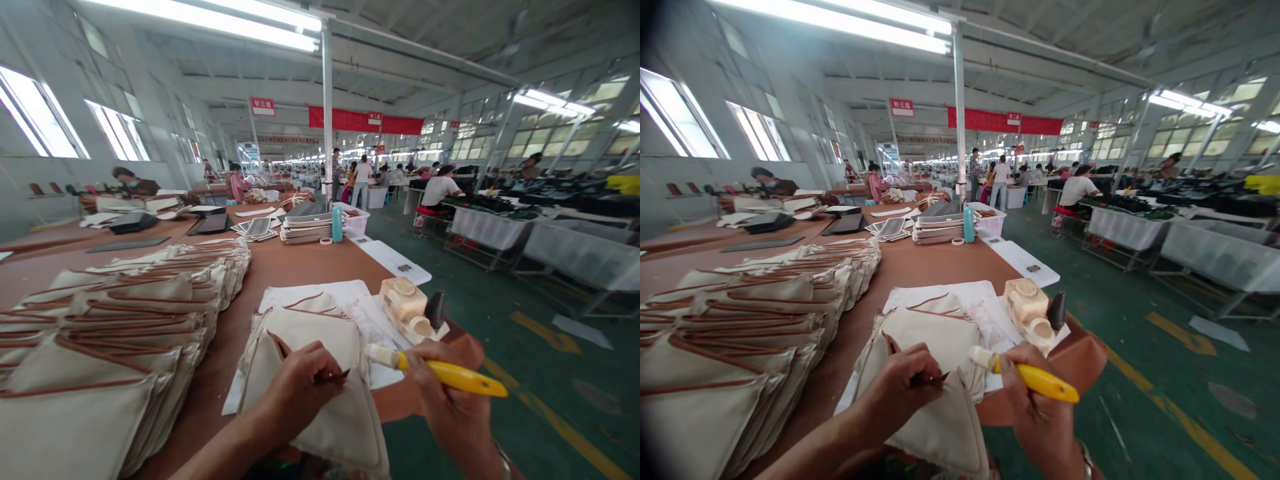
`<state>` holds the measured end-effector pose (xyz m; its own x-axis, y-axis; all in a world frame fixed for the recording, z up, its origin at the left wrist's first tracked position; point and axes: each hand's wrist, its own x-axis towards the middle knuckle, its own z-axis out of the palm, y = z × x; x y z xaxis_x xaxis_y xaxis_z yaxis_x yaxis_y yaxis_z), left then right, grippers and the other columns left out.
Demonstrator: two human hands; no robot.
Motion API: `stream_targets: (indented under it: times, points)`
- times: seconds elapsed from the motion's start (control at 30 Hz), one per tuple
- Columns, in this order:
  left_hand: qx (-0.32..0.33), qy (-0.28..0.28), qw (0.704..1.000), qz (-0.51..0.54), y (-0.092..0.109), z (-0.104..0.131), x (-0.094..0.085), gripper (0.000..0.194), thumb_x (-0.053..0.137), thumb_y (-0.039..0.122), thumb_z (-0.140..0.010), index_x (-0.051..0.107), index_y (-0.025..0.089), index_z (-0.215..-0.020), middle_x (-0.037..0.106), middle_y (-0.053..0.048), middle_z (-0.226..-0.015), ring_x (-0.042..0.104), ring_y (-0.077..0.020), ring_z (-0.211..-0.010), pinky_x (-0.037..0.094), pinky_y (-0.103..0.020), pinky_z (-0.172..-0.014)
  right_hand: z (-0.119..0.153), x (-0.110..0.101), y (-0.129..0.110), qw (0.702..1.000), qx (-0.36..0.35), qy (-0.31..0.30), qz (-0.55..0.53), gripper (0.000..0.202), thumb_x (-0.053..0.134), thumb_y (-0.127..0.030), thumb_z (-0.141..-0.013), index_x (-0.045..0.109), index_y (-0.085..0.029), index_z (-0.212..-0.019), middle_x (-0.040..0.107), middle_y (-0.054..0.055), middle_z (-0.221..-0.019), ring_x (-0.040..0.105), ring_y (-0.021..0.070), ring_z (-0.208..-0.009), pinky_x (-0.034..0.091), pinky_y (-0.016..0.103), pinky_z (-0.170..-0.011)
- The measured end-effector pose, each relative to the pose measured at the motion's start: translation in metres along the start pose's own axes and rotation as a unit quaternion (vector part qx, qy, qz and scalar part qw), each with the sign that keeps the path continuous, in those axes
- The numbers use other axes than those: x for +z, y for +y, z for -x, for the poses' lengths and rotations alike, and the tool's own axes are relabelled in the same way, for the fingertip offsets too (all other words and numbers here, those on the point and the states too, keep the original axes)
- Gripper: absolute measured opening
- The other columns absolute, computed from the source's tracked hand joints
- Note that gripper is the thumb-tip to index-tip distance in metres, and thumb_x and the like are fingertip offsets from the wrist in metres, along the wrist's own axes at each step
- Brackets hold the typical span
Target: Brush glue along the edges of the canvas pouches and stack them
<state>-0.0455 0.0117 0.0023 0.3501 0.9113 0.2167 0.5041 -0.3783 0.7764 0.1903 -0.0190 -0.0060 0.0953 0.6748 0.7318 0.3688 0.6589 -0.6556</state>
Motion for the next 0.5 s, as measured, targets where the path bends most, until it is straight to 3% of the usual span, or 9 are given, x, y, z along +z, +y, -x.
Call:
stream_targets:
  times: [0.1, 0.2, 0.4, 0.5]
  points:
    - [0.119, 0.043, 0.991, -0.035, -0.006, 0.009, 0.007, 0.012, 0.068, 0.007, -0.076, 0.064, 0.018, -0.073, 0.061, -0.002, -0.089, 0.057, -0.0141, -0.080, 0.043, -0.024, -0.071, -0.001, -0.008, 0.002, 0.995, 0.048, 0.075, -0.034, 0.008, 0.060, -0.024, -0.099, 0.064, -0.021, -0.093, 0.058, 0.000, -0.080, 0.054, 0.0126, -0.064, 0.045, 0.022, -0.056]
    - [0.203, 0.058, 0.975, -0.071, -0.012, 0.016, 0.014, 0.013, 0.064, 0.006, -0.083, 0.061, 0.019, -0.082, 0.064, -0.003, -0.093, 0.060, -0.0146, -0.082, 0.045, -0.026, -0.075, 0.000, -0.007, 0.006, 0.982, 0.120, 0.074, -0.125, 0.008, 0.065, -0.028, -0.098, 0.066, -0.021, -0.093, 0.057, 0.000, -0.076, 0.053, 0.0130, -0.063, 0.044, 0.022, -0.055]
    - [0.255, 0.084, 0.955, -0.128, -0.019, 0.025, 0.025, 0.013, 0.062, 0.012, -0.090, 0.052, 0.019, -0.085, 0.064, 0.000, -0.078, 0.058, -0.0134, -0.070, 0.043, -0.026, -0.068, 0.010, 0.009, 0.006, 0.948, 0.226, -0.053, -0.216, 0.019, 0.063, -0.037, -0.099, 0.064, -0.021, -0.090, 0.050, -0.002, -0.070, 0.046, 0.0120, -0.062, 0.039, 0.021, -0.055]
    - [0.276, 0.082, 0.949, -0.129, -0.019, 0.029, 0.023, 0.018, 0.053, 0.008, -0.094, 0.046, 0.020, -0.082, 0.063, 0.000, -0.077, 0.056, -0.0131, -0.069, 0.043, -0.027, -0.071, 0.015, 0.005, 0.002, 0.921, 0.269, -0.096, -0.265, 0.022, 0.064, -0.038, -0.098, 0.062, -0.021, -0.084, 0.047, -0.003, -0.066, 0.041, 0.0105, -0.057, 0.035, 0.019, -0.050]
